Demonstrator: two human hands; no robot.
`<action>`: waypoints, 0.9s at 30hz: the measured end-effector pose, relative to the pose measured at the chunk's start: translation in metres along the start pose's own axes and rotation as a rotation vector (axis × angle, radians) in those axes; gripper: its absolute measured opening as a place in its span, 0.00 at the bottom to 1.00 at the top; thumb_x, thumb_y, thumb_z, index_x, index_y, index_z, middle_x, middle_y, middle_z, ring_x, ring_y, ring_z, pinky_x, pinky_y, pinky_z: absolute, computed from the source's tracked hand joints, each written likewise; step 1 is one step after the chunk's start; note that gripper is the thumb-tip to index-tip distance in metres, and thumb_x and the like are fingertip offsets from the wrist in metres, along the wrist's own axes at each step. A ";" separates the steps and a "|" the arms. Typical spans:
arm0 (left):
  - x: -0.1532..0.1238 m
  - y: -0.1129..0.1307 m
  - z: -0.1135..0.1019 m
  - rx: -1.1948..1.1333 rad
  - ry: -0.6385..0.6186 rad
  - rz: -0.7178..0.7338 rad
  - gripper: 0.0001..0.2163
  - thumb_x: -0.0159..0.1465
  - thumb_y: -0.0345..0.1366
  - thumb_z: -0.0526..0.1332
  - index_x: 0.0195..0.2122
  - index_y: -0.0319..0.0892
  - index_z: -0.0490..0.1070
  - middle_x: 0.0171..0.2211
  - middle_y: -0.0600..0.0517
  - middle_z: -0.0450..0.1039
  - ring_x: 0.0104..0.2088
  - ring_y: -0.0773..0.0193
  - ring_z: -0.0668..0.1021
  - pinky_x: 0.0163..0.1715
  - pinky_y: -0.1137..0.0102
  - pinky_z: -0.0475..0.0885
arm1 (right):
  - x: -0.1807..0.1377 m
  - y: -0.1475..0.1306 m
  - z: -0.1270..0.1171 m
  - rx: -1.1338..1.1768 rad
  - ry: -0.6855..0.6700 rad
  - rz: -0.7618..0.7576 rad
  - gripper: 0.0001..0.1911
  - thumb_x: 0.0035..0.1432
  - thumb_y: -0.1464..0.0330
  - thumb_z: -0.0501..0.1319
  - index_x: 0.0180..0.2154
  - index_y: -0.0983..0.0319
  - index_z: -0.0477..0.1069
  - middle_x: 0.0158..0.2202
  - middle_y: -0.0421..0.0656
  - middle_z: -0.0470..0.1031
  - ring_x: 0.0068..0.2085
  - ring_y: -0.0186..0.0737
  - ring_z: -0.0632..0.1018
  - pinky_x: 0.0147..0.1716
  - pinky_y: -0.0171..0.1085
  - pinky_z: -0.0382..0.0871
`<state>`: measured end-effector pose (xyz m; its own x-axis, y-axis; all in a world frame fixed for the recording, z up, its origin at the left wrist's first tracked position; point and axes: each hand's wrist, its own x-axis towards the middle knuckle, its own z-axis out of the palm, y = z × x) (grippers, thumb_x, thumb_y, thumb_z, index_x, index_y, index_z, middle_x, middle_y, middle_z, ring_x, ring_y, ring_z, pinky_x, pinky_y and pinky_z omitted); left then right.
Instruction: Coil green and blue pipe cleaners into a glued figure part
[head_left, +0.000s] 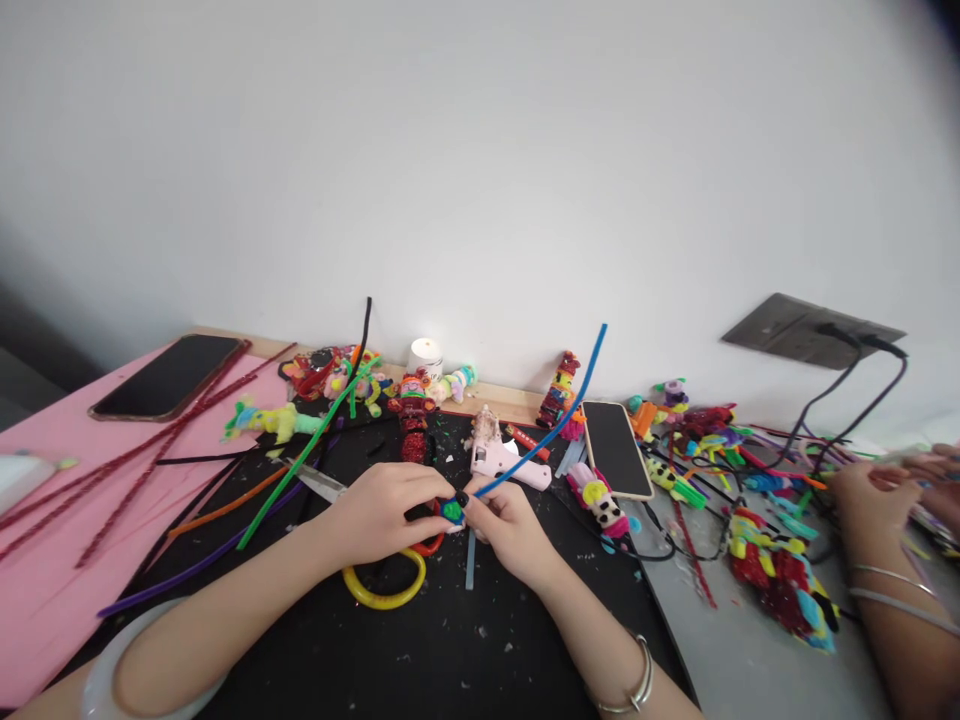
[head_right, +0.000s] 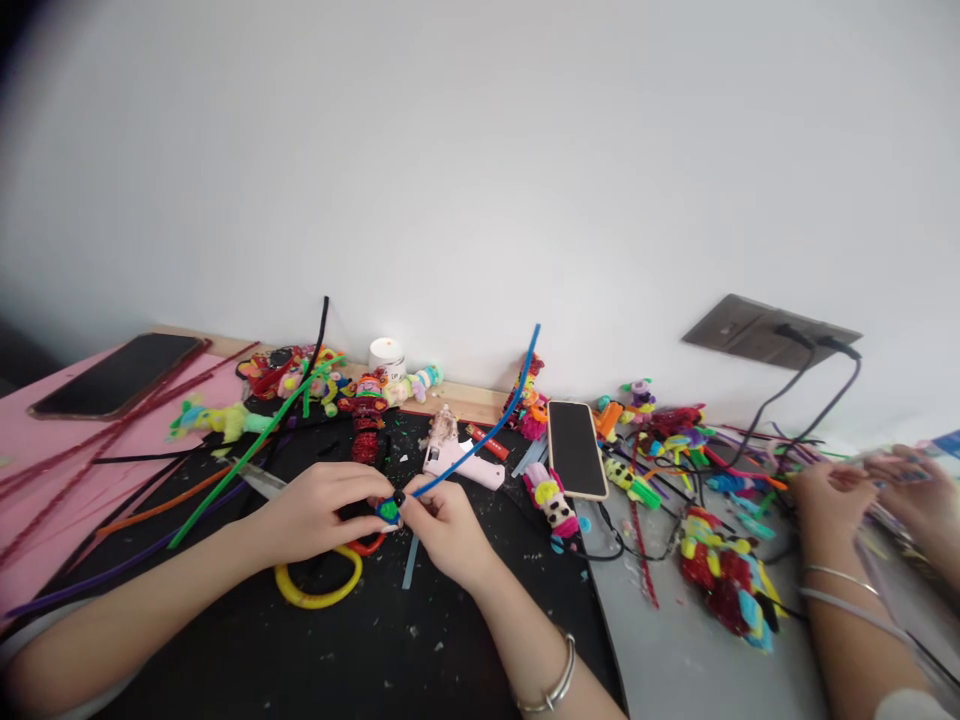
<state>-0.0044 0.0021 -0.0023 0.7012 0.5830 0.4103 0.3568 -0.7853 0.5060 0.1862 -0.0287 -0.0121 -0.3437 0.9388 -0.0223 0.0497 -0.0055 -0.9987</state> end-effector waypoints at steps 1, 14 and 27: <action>0.000 0.000 0.000 -0.004 0.004 0.002 0.08 0.61 0.38 0.59 0.38 0.41 0.72 0.34 0.48 0.77 0.34 0.62 0.77 0.35 0.71 0.70 | 0.000 0.000 0.000 -0.003 0.004 -0.005 0.18 0.56 0.55 0.58 0.26 0.64 0.67 0.19 0.35 0.58 0.19 0.28 0.56 0.17 0.29 0.48; 0.000 -0.002 0.001 -0.017 0.002 -0.004 0.14 0.56 0.44 0.64 0.39 0.40 0.71 0.33 0.49 0.76 0.33 0.62 0.77 0.35 0.72 0.70 | 0.000 0.007 -0.003 0.016 -0.006 -0.012 0.16 0.58 0.58 0.57 0.26 0.64 0.67 0.18 0.33 0.55 0.19 0.28 0.55 0.18 0.30 0.48; 0.001 -0.009 0.000 0.027 0.232 -0.054 0.07 0.64 0.32 0.55 0.34 0.40 0.73 0.32 0.51 0.78 0.34 0.66 0.78 0.39 0.73 0.71 | 0.007 0.011 -0.008 0.184 0.176 -0.014 0.16 0.56 0.59 0.59 0.24 0.63 0.62 0.15 0.31 0.54 0.16 0.26 0.53 0.16 0.30 0.42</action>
<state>-0.0071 0.0094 -0.0063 0.5213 0.6544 0.5478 0.4091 -0.7549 0.5126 0.1925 -0.0198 -0.0233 -0.1742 0.9846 -0.0159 -0.1312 -0.0393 -0.9906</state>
